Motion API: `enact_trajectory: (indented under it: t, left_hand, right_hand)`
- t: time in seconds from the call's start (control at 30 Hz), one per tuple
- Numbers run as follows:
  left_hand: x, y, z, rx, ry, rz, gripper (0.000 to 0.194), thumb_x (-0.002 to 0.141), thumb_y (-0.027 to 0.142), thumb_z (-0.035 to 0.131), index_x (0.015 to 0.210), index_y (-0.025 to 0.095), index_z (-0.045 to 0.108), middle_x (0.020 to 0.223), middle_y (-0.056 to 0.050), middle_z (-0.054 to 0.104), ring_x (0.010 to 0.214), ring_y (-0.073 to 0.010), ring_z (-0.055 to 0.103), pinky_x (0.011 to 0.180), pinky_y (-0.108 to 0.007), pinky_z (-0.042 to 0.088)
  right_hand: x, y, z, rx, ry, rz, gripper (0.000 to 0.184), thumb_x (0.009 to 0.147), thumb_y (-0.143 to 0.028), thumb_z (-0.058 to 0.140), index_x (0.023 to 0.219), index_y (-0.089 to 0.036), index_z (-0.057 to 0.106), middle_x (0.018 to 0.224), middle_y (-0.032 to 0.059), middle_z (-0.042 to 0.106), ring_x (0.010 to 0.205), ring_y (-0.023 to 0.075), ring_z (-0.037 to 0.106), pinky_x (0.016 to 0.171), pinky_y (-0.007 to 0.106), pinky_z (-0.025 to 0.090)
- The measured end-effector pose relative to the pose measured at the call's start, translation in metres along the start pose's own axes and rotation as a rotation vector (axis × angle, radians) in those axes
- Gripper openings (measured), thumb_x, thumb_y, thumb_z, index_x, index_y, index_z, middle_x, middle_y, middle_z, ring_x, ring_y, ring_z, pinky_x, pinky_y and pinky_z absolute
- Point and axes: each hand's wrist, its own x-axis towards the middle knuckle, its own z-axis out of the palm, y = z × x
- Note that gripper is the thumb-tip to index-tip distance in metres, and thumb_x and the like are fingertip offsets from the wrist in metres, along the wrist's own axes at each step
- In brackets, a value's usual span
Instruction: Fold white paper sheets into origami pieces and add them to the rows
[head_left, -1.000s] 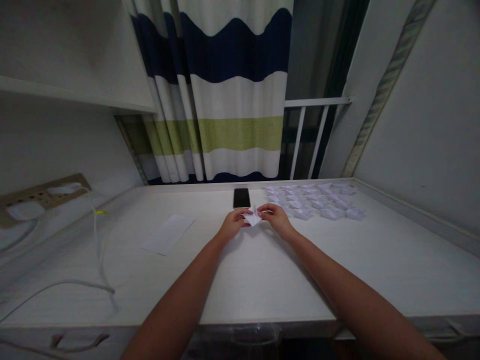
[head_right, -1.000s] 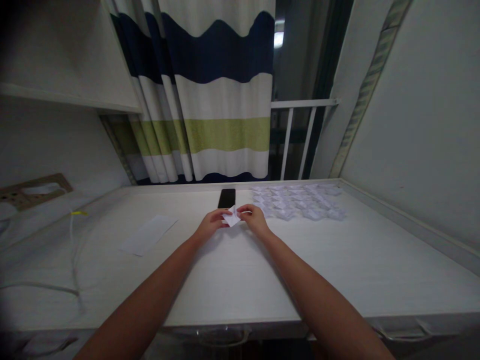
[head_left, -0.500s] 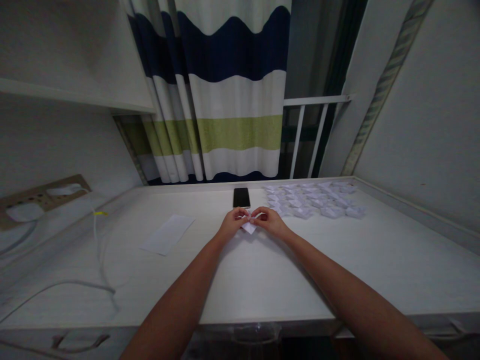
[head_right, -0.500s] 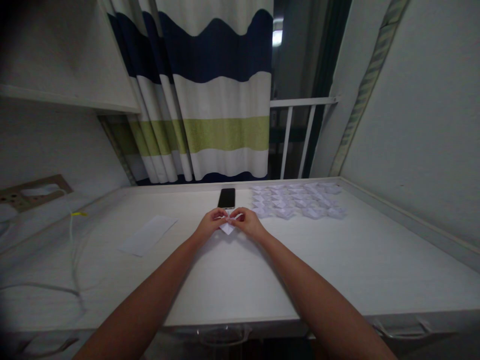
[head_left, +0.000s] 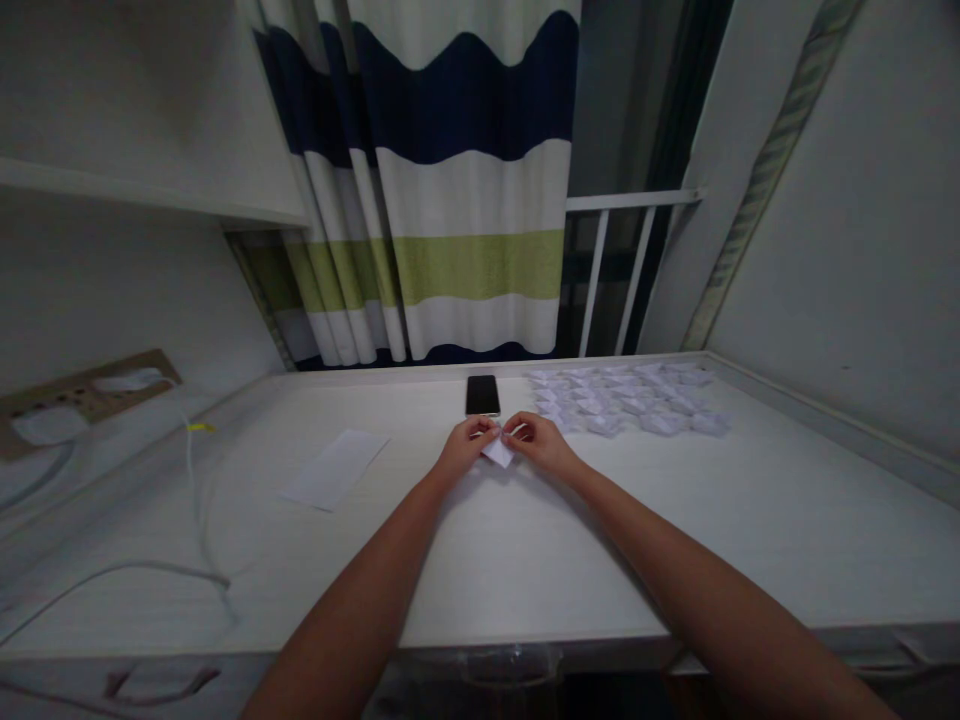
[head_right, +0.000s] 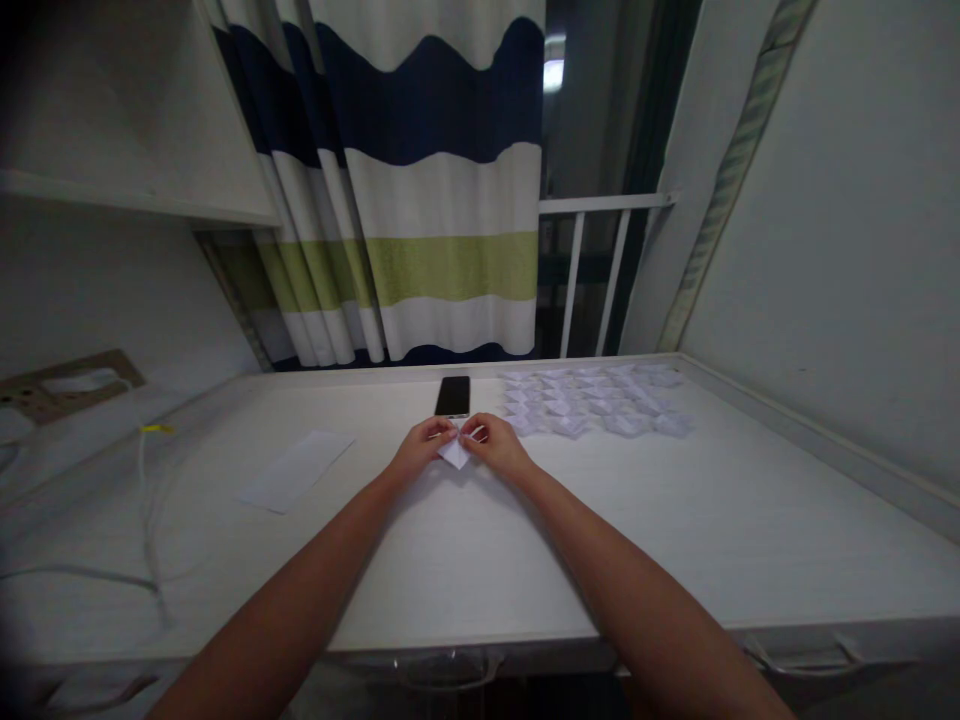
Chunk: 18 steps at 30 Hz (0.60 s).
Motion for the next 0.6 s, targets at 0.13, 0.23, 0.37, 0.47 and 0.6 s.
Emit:
enact_trajectory:
  t: [0.13, 0.23, 0.37, 0.47, 0.6]
  left_hand:
    - [0.001, 0.0, 0.0, 0.048, -0.004, 0.072, 0.021, 0.059, 0.029, 0.068, 0.064, 0.014, 0.054, 0.065, 0.001, 0.054, 0.062, -0.0096, 0.05, 0.058, -0.022, 0.041]
    - [0.001, -0.001, 0.0, 0.058, 0.007, 0.105, 0.02, 0.058, 0.026, 0.068, 0.064, 0.014, 0.054, 0.067, 0.001, 0.054, 0.065, -0.0099, 0.051, 0.062, -0.023, 0.042]
    - [0.001, -0.003, 0.001, 0.062, 0.034, 0.085, 0.023, 0.056, 0.025, 0.069, 0.067, 0.015, 0.05, 0.067, 0.002, 0.052, 0.063, -0.0092, 0.05, 0.058, -0.022, 0.041]
    - [0.001, -0.005, 0.001, 0.07, 0.038, 0.074, 0.025, 0.056, 0.025, 0.068, 0.068, 0.016, 0.049, 0.066, 0.003, 0.05, 0.062, -0.0088, 0.049, 0.056, -0.02, 0.04]
    - [0.002, -0.006, 0.001, 0.099, 0.05, 0.092, 0.023, 0.057, 0.027, 0.067, 0.065, 0.016, 0.049, 0.064, 0.003, 0.049, 0.063, -0.0089, 0.048, 0.056, -0.019, 0.038]
  right_hand:
    - [-0.001, -0.001, 0.0, -0.047, 0.015, -0.024, 0.007, 0.067, -0.02, 0.055, 0.071, -0.016, 0.055, 0.071, 0.001, 0.058, 0.056, 0.0091, 0.054, 0.051, 0.02, 0.042]
    - [-0.002, -0.002, 0.001, -0.106, 0.019, -0.027, 0.005, 0.067, -0.016, 0.053, 0.072, -0.016, 0.054, 0.071, 0.0012, 0.058, 0.059, 0.0098, 0.055, 0.053, 0.02, 0.043]
    - [-0.005, -0.004, 0.004, -0.213, 0.063, -0.032, 0.003, 0.068, -0.016, 0.053, 0.071, -0.016, 0.054, 0.072, 0.0022, 0.058, 0.063, 0.0109, 0.056, 0.056, 0.021, 0.044]
    - [-0.007, -0.006, 0.006, -0.317, 0.086, -0.077, 0.003, 0.071, -0.019, 0.052, 0.071, -0.016, 0.053, 0.071, 0.0028, 0.058, 0.064, 0.0116, 0.055, 0.058, 0.022, 0.043]
    - [-0.009, -0.01, 0.006, -0.38, 0.07, -0.097, 0.006, 0.074, -0.021, 0.05, 0.071, -0.017, 0.052, 0.069, 0.0024, 0.058, 0.062, 0.0116, 0.054, 0.058, 0.022, 0.041]
